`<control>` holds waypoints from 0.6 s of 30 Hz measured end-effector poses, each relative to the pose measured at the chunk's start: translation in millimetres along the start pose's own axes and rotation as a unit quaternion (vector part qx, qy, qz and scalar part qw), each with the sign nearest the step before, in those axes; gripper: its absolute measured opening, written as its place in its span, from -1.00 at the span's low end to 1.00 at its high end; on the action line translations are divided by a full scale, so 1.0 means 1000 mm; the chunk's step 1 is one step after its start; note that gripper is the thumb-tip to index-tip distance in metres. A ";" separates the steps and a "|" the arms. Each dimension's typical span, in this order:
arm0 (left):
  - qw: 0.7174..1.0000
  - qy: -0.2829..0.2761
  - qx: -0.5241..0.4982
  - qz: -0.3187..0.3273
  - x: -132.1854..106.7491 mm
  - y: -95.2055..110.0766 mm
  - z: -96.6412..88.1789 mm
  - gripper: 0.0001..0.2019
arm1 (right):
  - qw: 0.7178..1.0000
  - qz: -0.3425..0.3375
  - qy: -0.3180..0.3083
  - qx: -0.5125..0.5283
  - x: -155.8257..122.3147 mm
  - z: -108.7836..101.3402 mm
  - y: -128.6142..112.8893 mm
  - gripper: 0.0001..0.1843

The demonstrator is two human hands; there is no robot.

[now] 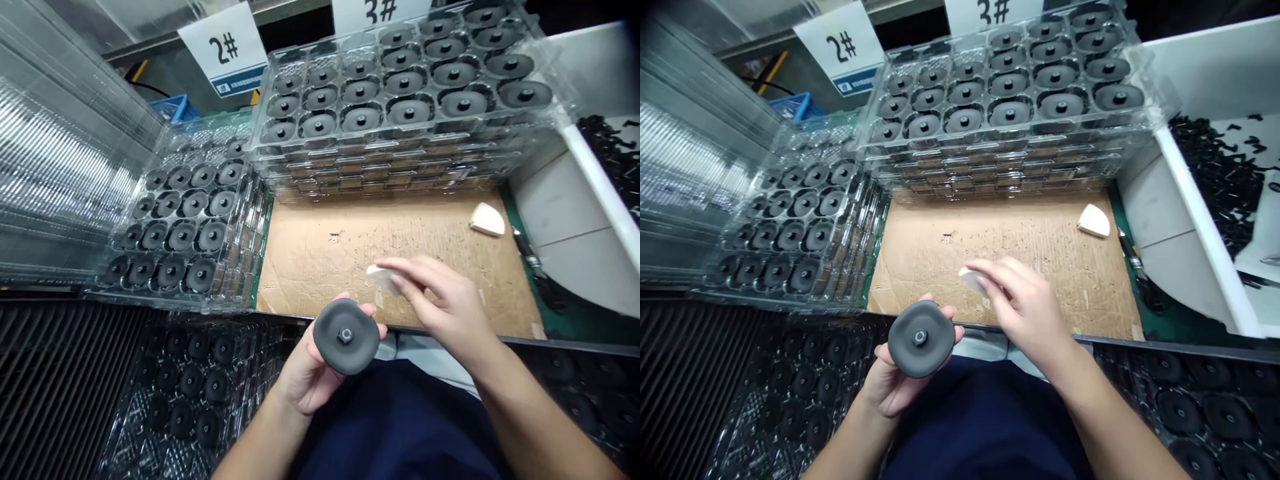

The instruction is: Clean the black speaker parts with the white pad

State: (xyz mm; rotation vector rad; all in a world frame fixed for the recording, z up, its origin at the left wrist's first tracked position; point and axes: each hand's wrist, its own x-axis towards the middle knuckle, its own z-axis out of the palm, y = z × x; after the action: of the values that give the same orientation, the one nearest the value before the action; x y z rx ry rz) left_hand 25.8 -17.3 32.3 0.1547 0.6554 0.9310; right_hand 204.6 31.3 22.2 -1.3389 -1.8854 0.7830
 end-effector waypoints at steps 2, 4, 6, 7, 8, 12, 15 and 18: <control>1.000 -0.006 -0.010 0.001 -0.001 0.000 -0.003 -0.51 | 0.997 0.072 -0.022 0.008 -0.019 0.014 0.025 -0.73; 1.000 0.004 -0.012 -0.009 0.000 0.000 -0.004 -0.50 | 0.995 0.091 -0.048 0.014 -0.033 0.024 0.042 -0.74; 1.000 0.005 -0.013 -0.025 0.002 0.000 -0.001 -0.46 | 0.993 0.104 -0.048 0.019 -0.037 0.023 0.044 -0.75; 0.999 -0.001 -0.015 -0.030 0.003 0.000 0.000 -0.46 | 0.992 0.115 -0.036 0.020 -0.035 0.018 0.039 -0.74; 0.999 -0.011 -0.017 -0.031 0.004 -0.001 0.002 -0.46 | 0.992 0.126 -0.011 0.020 -0.031 0.011 0.030 -0.74; 0.999 -0.040 -0.014 -0.021 0.004 -0.001 0.004 -0.53 | 0.996 0.001 0.089 0.000 -0.012 -0.019 -0.029 -0.73; 0.999 0.026 0.033 0.002 0.002 -0.002 0.001 -0.49 | 0.981 -0.191 0.019 -0.027 -0.005 -0.021 -0.059 -0.73; 0.992 0.094 0.073 0.032 0.002 -0.005 -0.002 -0.43 | 0.985 -0.134 -0.020 -0.104 -0.004 -0.013 -0.065 -0.72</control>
State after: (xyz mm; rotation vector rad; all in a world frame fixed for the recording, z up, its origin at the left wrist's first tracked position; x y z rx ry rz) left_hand 28.5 -19.3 27.9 0.2215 0.8979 0.9656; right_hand 180.9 9.8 80.5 -1.1626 -2.1703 0.4910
